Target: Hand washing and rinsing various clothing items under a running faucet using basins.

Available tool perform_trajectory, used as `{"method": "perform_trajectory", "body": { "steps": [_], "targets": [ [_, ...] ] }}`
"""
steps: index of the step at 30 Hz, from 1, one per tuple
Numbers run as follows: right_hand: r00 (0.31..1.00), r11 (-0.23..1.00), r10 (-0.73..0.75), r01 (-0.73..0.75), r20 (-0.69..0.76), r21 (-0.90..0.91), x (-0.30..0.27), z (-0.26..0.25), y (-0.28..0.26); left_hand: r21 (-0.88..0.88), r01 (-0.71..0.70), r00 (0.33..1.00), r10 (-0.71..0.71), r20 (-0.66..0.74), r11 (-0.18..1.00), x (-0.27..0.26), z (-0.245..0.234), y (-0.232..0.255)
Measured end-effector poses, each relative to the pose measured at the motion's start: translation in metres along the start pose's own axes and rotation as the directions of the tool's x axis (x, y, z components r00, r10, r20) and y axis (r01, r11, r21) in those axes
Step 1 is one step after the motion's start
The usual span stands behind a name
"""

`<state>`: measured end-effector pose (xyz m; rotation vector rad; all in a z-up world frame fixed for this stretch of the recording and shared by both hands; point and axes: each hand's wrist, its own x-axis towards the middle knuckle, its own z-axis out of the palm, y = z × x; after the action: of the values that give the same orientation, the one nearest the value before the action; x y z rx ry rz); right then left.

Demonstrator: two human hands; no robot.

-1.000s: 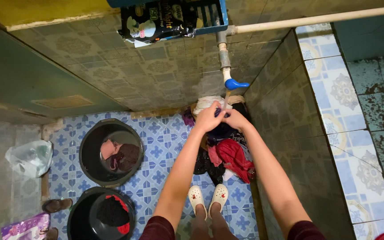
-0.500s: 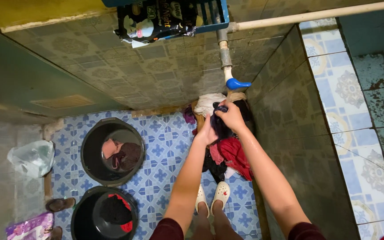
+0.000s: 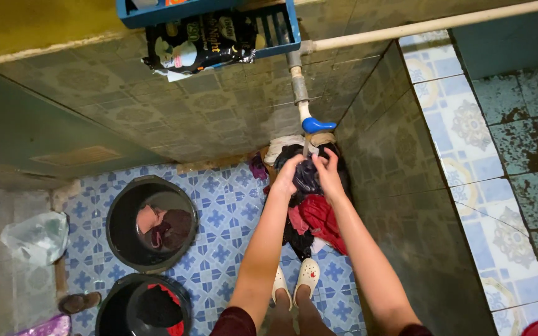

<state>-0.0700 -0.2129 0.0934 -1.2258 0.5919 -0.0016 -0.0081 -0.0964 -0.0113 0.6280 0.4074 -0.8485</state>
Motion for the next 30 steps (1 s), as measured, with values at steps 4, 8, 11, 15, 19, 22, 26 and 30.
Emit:
{"method": "perform_trajectory", "body": {
  "steps": [4, 8, 11, 15, 19, 22, 26, 30],
  "targets": [
    [0.952, 0.879, -0.256, 0.301, 0.168, -0.370, 0.027, 0.005, 0.015, 0.043, -0.053, 0.996, 0.057, -0.076, 0.998, -0.005, 0.017, -0.002],
    [0.839, 0.590, -0.514, 0.499, 0.182, -0.634, 0.008, 0.019, 0.022, -0.095, -0.124, 0.991, 0.118, -0.067, 0.988, 0.025, -0.018, -0.018],
    [0.762, 0.556, -0.623, 0.590, 0.176, -0.585, -0.027, 0.035, 0.011, -0.188, -0.175, 0.984, 0.169, -0.046, 0.966, 0.038, -0.039, -0.022],
    [0.711, 0.492, -0.671, 0.640, 0.212, -0.589, -0.057, 0.045, -0.005, -0.223, -0.079, 0.996, 0.065, -0.069, 0.972, 0.048, -0.051, -0.019],
    [0.651, 0.335, -0.709, 0.649, 0.271, -0.683, -0.058, 0.046, -0.007, -0.264, -0.092, 0.991, 0.115, 0.073, 0.960, 0.029, -0.040, -0.018],
    [0.828, 0.607, -0.552, 0.477, 0.095, -0.636, -0.020, 0.026, 0.026, -0.176, -0.234, 0.972, 0.230, -0.046, 0.956, -0.004, -0.006, -0.011],
    [0.893, 0.722, -0.449, 0.375, 0.019, -0.581, 0.005, 0.018, 0.017, -0.061, -0.120, 0.993, 0.121, 0.006, 0.991, -0.028, 0.021, -0.004],
    [0.909, 0.752, -0.417, 0.338, -0.010, -0.566, -0.003, 0.024, -0.007, -0.203, 0.015, 0.999, -0.024, -0.040, 0.979, -0.042, 0.038, -0.013]
  ]
}}
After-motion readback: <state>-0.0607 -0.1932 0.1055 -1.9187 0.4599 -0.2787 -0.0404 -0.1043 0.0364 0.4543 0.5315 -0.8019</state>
